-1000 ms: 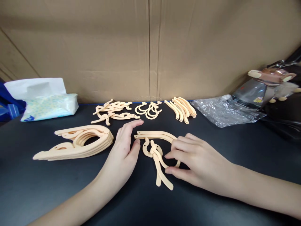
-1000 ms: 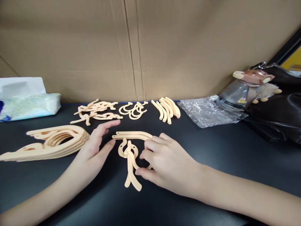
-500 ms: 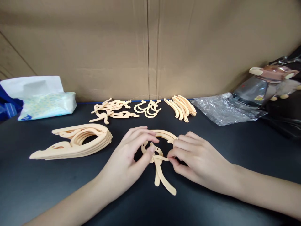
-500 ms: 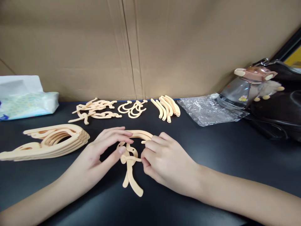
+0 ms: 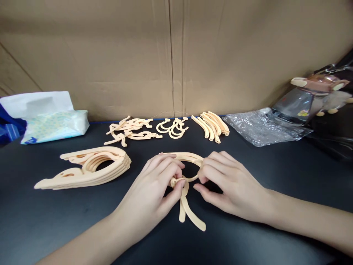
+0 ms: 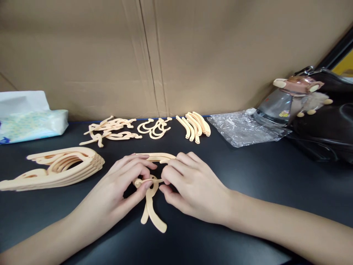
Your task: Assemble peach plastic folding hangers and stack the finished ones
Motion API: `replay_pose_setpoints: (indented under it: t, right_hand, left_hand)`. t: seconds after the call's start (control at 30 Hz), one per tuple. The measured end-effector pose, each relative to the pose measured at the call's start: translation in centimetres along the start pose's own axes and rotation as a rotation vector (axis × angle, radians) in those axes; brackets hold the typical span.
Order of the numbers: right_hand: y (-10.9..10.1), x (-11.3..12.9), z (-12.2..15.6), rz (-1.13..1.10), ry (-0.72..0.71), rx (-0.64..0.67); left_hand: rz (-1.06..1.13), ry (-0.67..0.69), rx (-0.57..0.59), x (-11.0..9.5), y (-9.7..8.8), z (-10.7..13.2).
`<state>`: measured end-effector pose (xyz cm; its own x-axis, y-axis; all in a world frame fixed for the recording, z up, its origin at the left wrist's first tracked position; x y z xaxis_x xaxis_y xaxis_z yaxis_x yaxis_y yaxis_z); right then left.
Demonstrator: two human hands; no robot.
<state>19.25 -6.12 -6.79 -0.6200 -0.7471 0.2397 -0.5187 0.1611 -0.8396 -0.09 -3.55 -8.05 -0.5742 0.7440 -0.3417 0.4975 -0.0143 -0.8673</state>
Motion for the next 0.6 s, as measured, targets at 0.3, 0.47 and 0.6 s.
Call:
replay_pose_setpoints:
  t: [0.3, 0.47, 0.6]
  right_hand:
    - [-0.4, 0.3, -0.1, -0.648, 0.509, 0.015]
    - [-0.2, 0.4, -0.3, -1.013, 0.671, 0.038]
    - [-0.1, -0.2, -0.4, -1.062, 0.726, 0.038]
  left_hand:
    - [0.081, -0.073, -0.055, -0.6, -1.1, 0.1]
    - [0.14, 0.003, 0.039, -1.3, -1.0, 0.2]
    - [-0.033, 0.1, -0.044, -1.6, -1.3, 0.3]
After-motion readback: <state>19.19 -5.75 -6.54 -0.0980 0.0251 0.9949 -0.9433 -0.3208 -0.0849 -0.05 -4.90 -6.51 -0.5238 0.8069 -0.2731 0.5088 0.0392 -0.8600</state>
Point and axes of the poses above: each hand's wrist, its own z-axis away from the middle knuckle, its own y-axis out of the palm, x = y × z, the point moved 2 cm from there along -z, towards the middle knuckle, and after that the axes turned 4 degrees about -z, right-handed, at the moved point
